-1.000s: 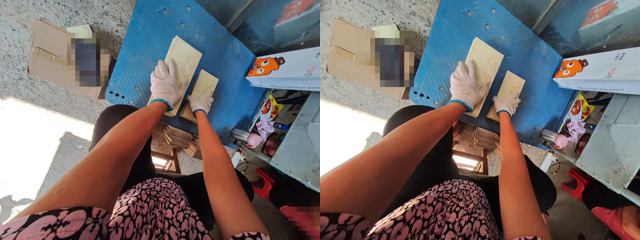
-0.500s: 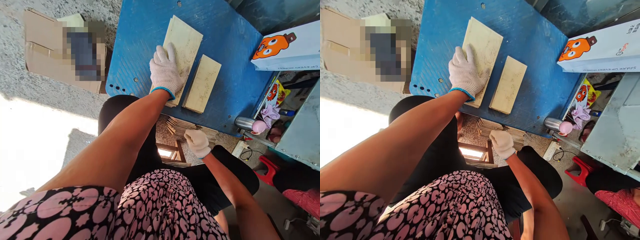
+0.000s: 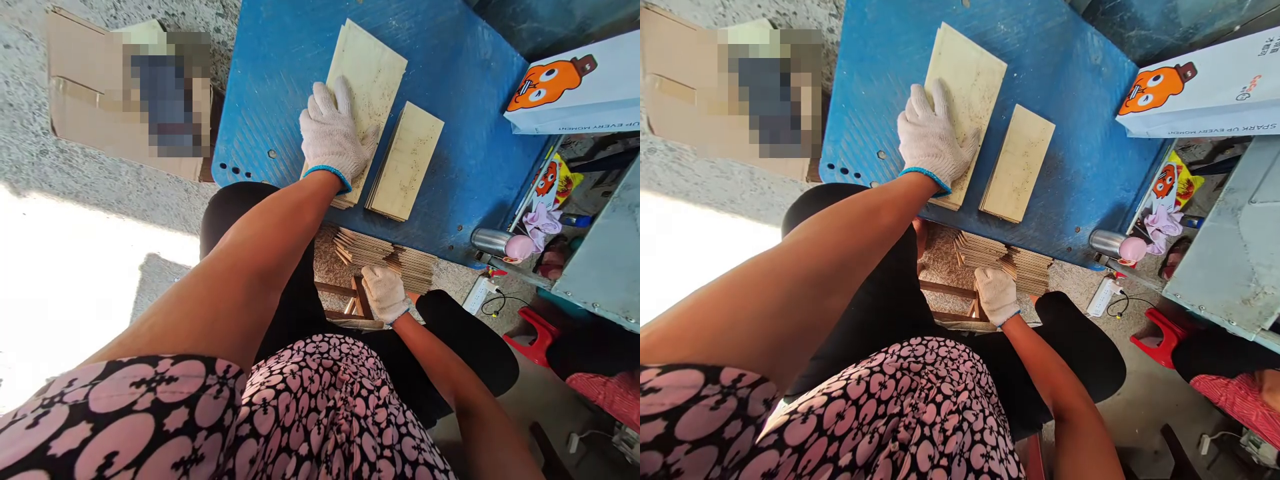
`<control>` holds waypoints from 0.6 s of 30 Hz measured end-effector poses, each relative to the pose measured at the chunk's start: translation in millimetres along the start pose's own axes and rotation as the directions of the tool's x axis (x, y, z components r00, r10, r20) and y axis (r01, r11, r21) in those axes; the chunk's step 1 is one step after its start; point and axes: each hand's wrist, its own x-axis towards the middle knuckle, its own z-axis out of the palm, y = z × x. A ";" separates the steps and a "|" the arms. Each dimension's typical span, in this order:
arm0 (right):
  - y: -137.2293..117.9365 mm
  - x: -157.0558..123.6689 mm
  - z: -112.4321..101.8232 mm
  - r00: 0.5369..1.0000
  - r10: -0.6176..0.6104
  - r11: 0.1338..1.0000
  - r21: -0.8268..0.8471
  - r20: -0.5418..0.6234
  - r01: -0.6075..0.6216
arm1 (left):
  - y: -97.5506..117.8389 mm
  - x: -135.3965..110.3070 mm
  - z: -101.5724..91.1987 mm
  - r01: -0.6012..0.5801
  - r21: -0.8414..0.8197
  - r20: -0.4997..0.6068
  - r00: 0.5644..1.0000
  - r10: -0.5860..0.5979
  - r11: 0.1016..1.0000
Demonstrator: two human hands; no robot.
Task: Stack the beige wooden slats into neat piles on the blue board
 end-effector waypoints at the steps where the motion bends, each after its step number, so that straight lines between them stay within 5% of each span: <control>1: -0.6 -0.3 0.2 1.000 -0.010 1.000 -0.020 0.002 0.010 | -0.4 0.5 0.0 -0.001 -0.007 -0.003 1.000 0.001 1.000; 6: -3.6 1.8 5.3 0.993 0.019 0.995 -0.095 0.116 -0.008 | -3.1 3.0 1.2 0.002 -0.074 0.014 1.000 -0.001 0.997; 18: 0.6 13.2 20.2 0.954 -0.015 0.999 0.051 0.300 -0.001 | -2.0 3.0 1.1 -0.005 0.002 0.002 1.000 0.005 1.000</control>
